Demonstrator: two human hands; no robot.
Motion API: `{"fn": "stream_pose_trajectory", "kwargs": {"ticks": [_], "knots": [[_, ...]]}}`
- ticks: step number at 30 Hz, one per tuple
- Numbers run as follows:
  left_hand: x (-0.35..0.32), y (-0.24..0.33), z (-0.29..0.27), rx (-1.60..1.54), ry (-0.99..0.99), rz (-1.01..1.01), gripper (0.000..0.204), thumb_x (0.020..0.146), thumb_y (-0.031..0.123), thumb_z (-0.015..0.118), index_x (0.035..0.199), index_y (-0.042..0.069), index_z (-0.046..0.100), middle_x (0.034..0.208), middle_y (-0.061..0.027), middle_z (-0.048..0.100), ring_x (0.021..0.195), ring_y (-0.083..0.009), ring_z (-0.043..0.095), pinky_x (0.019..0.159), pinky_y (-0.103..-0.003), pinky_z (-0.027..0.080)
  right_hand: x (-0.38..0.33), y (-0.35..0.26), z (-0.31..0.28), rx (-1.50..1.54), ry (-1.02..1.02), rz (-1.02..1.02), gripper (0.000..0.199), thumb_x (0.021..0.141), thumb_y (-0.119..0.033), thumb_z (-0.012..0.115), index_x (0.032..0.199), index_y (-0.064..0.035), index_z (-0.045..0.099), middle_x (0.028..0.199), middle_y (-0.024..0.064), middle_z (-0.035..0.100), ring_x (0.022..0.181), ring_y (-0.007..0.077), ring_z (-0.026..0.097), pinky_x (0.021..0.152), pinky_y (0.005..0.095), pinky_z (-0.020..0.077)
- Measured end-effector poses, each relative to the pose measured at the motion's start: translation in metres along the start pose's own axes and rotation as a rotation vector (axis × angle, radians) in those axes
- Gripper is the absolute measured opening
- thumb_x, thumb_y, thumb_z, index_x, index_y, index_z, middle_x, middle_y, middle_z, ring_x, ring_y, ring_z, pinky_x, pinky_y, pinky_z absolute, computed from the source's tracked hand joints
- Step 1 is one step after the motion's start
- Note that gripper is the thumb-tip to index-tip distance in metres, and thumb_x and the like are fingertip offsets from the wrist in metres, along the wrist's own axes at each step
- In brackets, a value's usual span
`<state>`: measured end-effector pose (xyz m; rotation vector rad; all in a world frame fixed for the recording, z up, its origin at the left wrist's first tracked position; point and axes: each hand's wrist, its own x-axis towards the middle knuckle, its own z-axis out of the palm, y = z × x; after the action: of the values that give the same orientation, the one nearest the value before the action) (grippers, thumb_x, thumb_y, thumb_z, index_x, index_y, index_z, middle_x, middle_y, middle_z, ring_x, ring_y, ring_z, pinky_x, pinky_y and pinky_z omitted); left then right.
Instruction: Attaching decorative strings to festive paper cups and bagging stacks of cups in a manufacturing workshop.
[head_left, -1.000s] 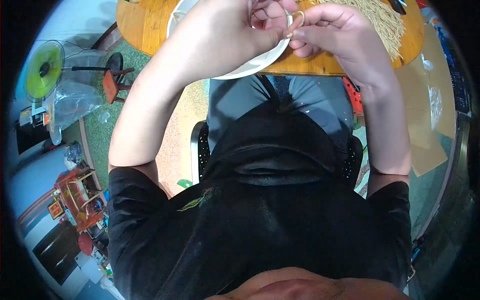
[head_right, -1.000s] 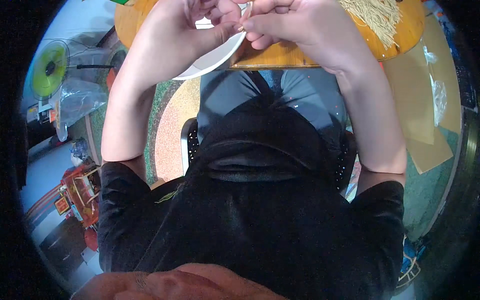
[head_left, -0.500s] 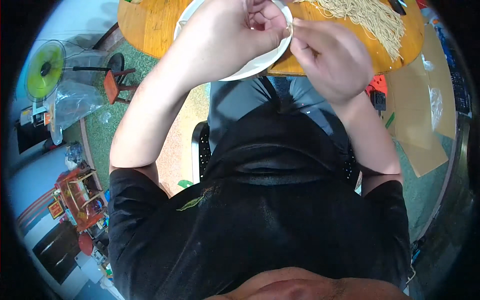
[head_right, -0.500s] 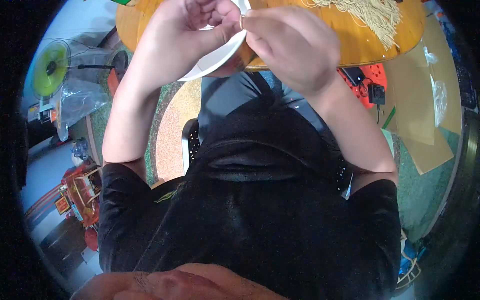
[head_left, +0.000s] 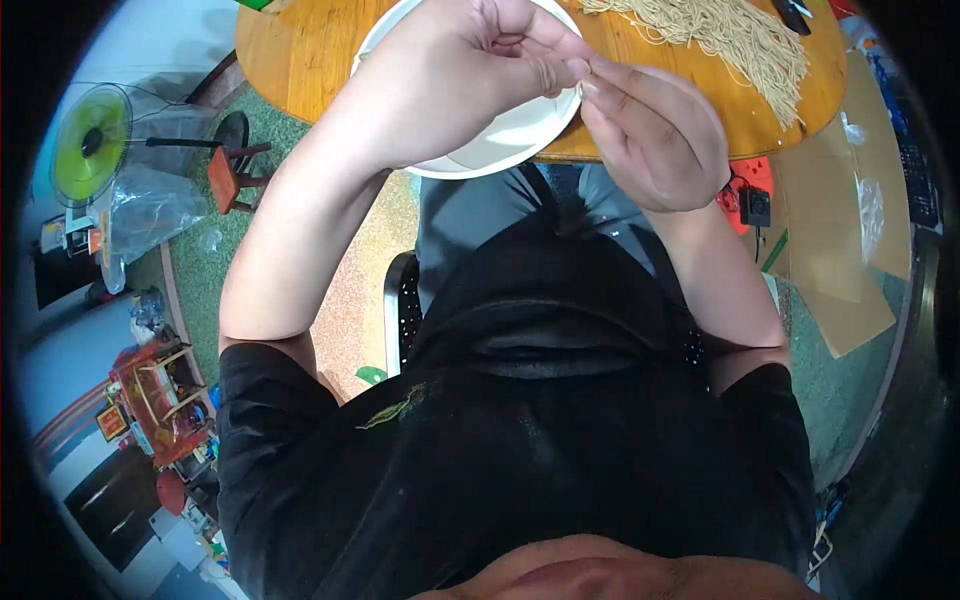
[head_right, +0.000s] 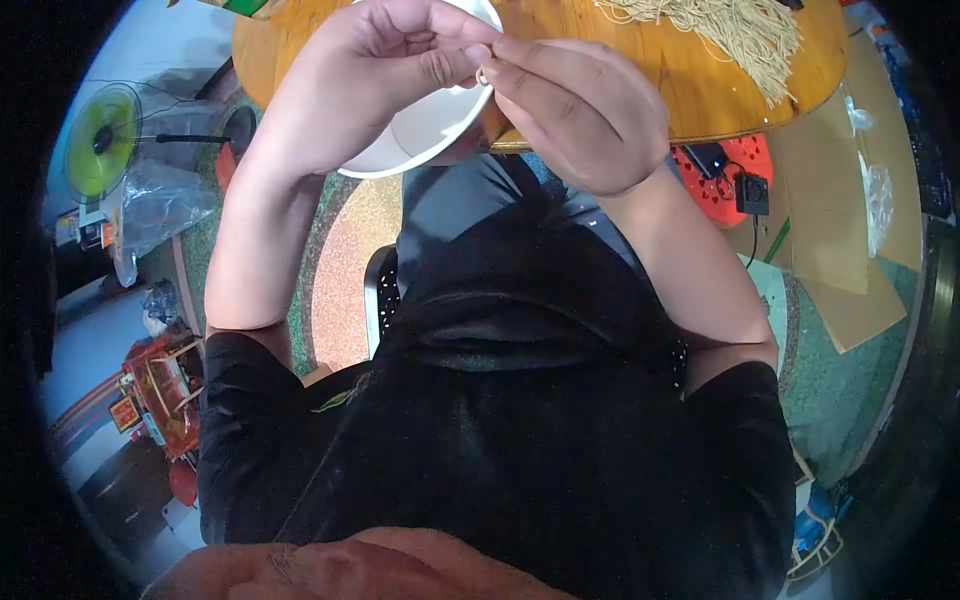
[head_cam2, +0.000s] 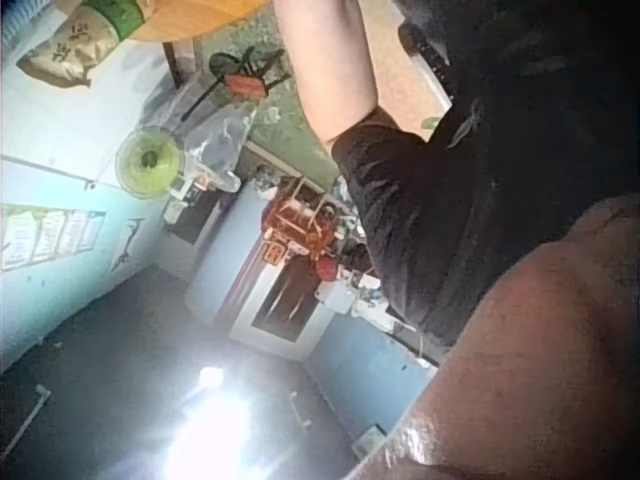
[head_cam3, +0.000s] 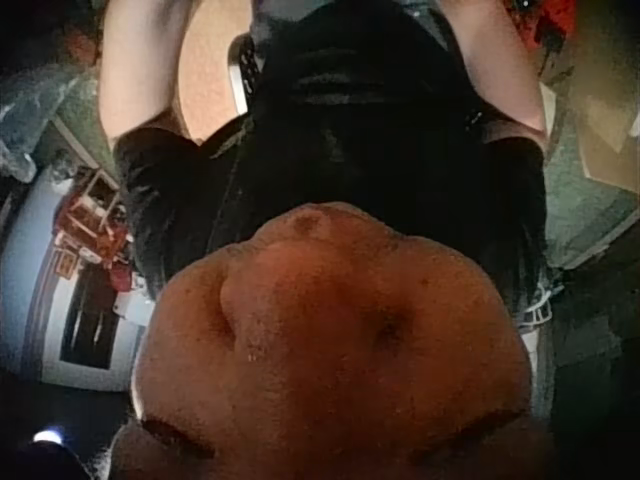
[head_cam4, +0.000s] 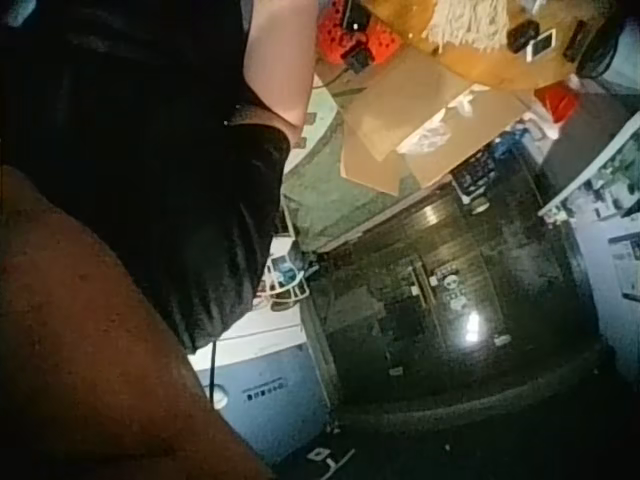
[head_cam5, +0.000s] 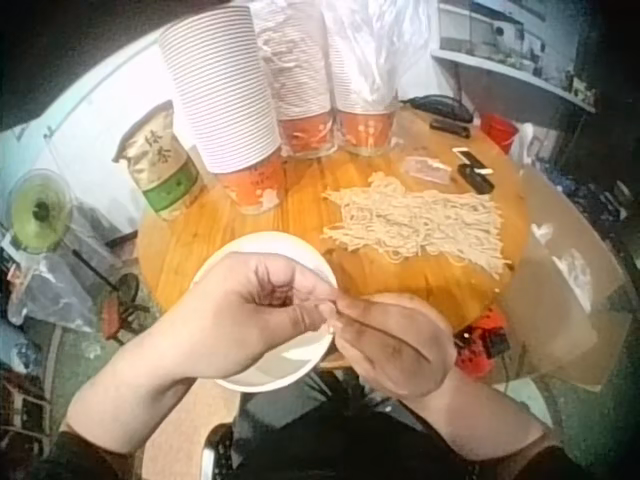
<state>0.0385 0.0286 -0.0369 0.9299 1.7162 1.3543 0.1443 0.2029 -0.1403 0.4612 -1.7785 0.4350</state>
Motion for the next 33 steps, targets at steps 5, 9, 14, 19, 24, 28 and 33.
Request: {"fn": "stream_pose_trajectory", "kwargs": {"ticks": [5,9,14,19,24,28,33], "knots": [[0.002,0.005,-0.004,0.087,-0.052,-0.047,0.01,0.099,0.001,0.07,0.108,-0.002,0.071,0.095,-0.0035,0.074,0.086,-0.0097,0.069,0.079,-0.024,0.056,-0.003,0.002,0.0,0.011,0.027,-0.024,0.033,0.073,-0.002,0.088,0.104,-0.0079,0.078,0.109,0.006,0.076,0.088,0.0219,0.074,0.075,0.0319,0.0606],[0.002,0.001,-0.007,0.015,-0.056,-0.084,0.005,0.1,-0.001,0.067,0.103,-0.001,0.07,0.092,-0.0023,0.073,0.083,-0.0091,0.067,0.076,-0.023,0.055,0.0,0.0,-0.001,0.034,0.028,-0.001,0.032,0.072,-0.001,0.088,0.102,-0.0078,0.078,0.108,0.0058,0.076,0.088,0.0217,0.074,0.076,0.0316,0.0604],[0.0,0.005,-0.001,-0.006,0.071,-0.08,0.01,0.103,-0.002,0.06,0.096,0.0,0.068,0.086,0.0006,0.068,0.078,-0.0078,0.064,0.071,-0.023,0.052,0.004,-0.013,-0.007,0.138,0.016,0.187,0.025,0.075,0.003,0.084,0.097,-0.0061,0.077,0.101,0.0078,0.077,0.082,0.0215,0.075,0.073,0.0296,0.0604],[-0.002,0.016,0.002,0.655,0.147,-0.051,0.008,0.102,0.012,0.067,0.1,0.004,0.066,0.083,-0.0031,0.067,0.078,-0.0122,0.063,0.069,-0.029,0.051,0.007,-0.028,-0.011,0.373,0.063,0.481,0.018,0.078,0.005,0.08,0.094,-0.0023,0.075,0.092,0.0095,0.078,0.08,0.0178,0.076,0.072,0.0262,0.0596],[-0.001,-0.007,-0.004,0.795,0.18,0.251,0.008,0.096,0.008,0.069,0.102,0.002,0.069,0.097,-0.0116,0.071,0.086,-0.0232,0.07,0.075,-0.033,0.054,0.014,-0.043,-0.011,0.652,0.053,0.719,0.013,0.085,0.011,0.073,0.096,0.0032,0.072,0.097,0.0124,0.077,0.085,0.0167,0.075,0.076,0.0261,0.0606],[-0.005,-0.006,-0.007,0.773,0.146,0.268,0.01,0.102,0.009,0.063,0.109,0.003,0.063,0.105,-0.0102,0.07,0.101,-0.0202,0.068,0.09,-0.034,0.053,0.018,-0.044,-0.007,0.948,0.107,0.95,0.01,0.095,0.011,0.065,0.104,0.0071,0.067,0.104,0.0163,0.074,0.09,0.0176,0.074,0.081,0.0286,0.0627],[-0.033,0.029,-0.003,0.493,-0.117,0.053,0.041,0.095,0.025,0.077,0.125,0.006,0.057,0.094,-0.0046,0.068,0.084,-0.0132,0.064,0.077,-0.031,0.052,0.027,-0.036,-0.011,0.987,0.233,1.316,0.008,0.097,0.005,0.068,0.105,0.0053,0.068,0.102,0.0144,0.075,0.086,0.0155,0.073,0.081,0.0281,0.0611]]}}
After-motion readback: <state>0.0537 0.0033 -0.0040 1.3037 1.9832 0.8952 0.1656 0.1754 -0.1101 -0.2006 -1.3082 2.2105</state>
